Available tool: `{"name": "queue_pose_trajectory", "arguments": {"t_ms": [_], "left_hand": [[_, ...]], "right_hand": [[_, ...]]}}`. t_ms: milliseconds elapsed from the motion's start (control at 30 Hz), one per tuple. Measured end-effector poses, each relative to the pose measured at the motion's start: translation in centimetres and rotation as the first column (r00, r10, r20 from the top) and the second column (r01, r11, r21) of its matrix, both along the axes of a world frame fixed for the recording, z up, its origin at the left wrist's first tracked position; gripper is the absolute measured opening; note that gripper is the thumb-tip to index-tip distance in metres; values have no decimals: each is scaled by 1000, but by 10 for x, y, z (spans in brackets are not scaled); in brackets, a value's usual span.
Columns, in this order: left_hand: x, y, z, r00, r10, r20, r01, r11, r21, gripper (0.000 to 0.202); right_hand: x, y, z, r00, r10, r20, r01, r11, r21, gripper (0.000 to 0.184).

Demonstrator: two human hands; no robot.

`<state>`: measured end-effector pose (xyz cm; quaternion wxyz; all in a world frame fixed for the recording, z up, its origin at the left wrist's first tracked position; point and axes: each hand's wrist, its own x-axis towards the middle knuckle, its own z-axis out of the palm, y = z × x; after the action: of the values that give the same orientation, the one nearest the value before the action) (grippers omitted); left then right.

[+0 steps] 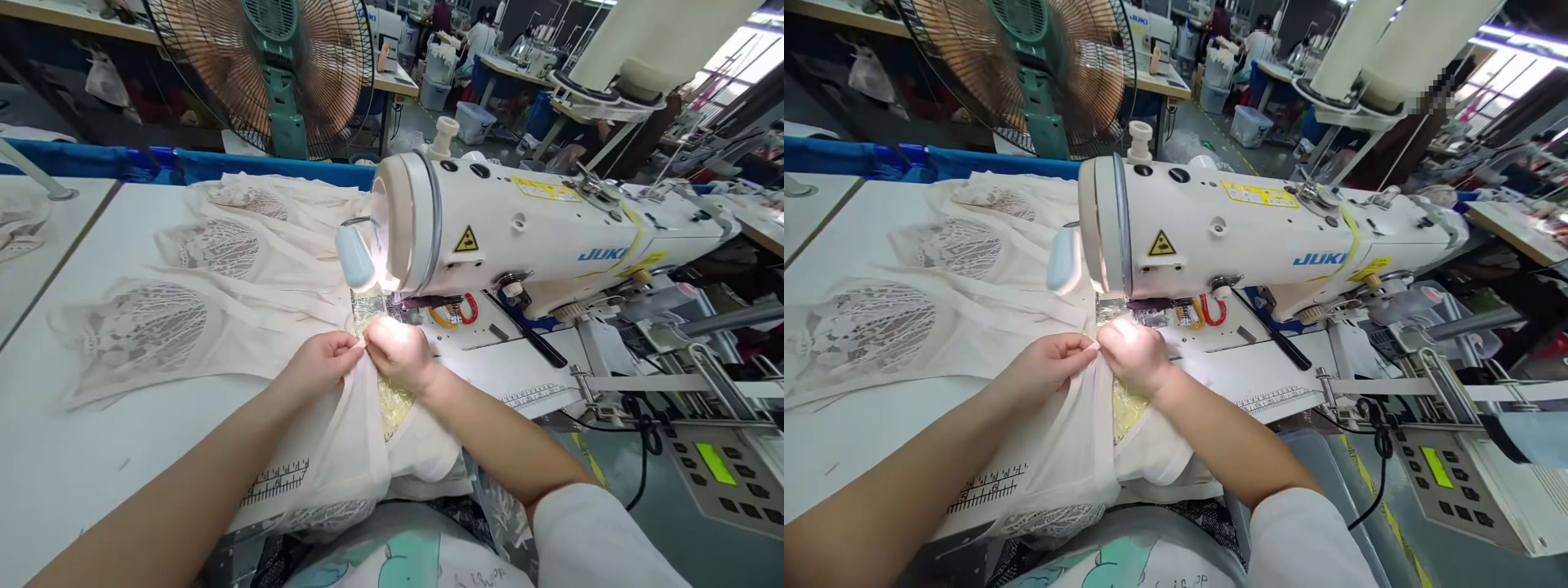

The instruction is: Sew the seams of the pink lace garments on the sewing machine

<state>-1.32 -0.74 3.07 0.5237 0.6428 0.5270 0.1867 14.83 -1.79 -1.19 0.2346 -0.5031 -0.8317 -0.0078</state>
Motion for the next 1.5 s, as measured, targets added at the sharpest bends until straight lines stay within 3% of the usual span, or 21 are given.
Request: {"name": "queue_pose_trajectory", "arguments": {"t_ms": [267,533,667,800,900,1000,1067,1133,1267,1367,1433,1500], "left_hand": [[-1,-6,-9,1000,-5,-30,9,992,127,30],[0,-7,-10,993,-28,-117,53,974,218,29],[1,-8,-12,989,-33,-144,67,969,239,28],[0,-8,-13,984,-43,-174,87,963,253,26],[-1,-9,-14,982,-42,-186,91,960,265,24],[-1,-9,-15,980,-45,-191,98,957,273,23],[1,-10,-15,980,-49,-191,102,955,278,23],[1,-10,-14,982,-51,-184,101,956,276,24],[-5,-6,-5,987,-77,-143,108,968,226,30],[-16,0,2,992,-49,-113,66,986,152,31],[-23,4,5,996,14,-85,-5,995,101,28],[-26,7,7,995,90,-32,-88,995,56,24]], "right_hand": [[13,-6,17,994,108,-8,-108,994,10,11],[-4,-11,10,998,48,-42,-47,998,36,24],[-5,-10,19,984,-15,-178,18,1000,12,18],[4,-19,42,922,-96,-375,72,994,-76,13],[10,-33,60,810,-139,-570,11,975,-223,14],[11,-47,70,504,-184,-844,-198,926,-321,12],[8,-52,73,334,-214,-918,-287,905,-315,10],[4,-52,74,291,-252,-923,-296,894,-337,9],[-2,-44,71,430,-313,-847,-178,890,-419,11],[-3,-46,62,587,-287,-757,-35,925,-378,16],[-5,-54,50,755,-190,-627,-10,954,-300,17],[-11,-65,35,912,-6,-410,-95,970,-225,18]]}}
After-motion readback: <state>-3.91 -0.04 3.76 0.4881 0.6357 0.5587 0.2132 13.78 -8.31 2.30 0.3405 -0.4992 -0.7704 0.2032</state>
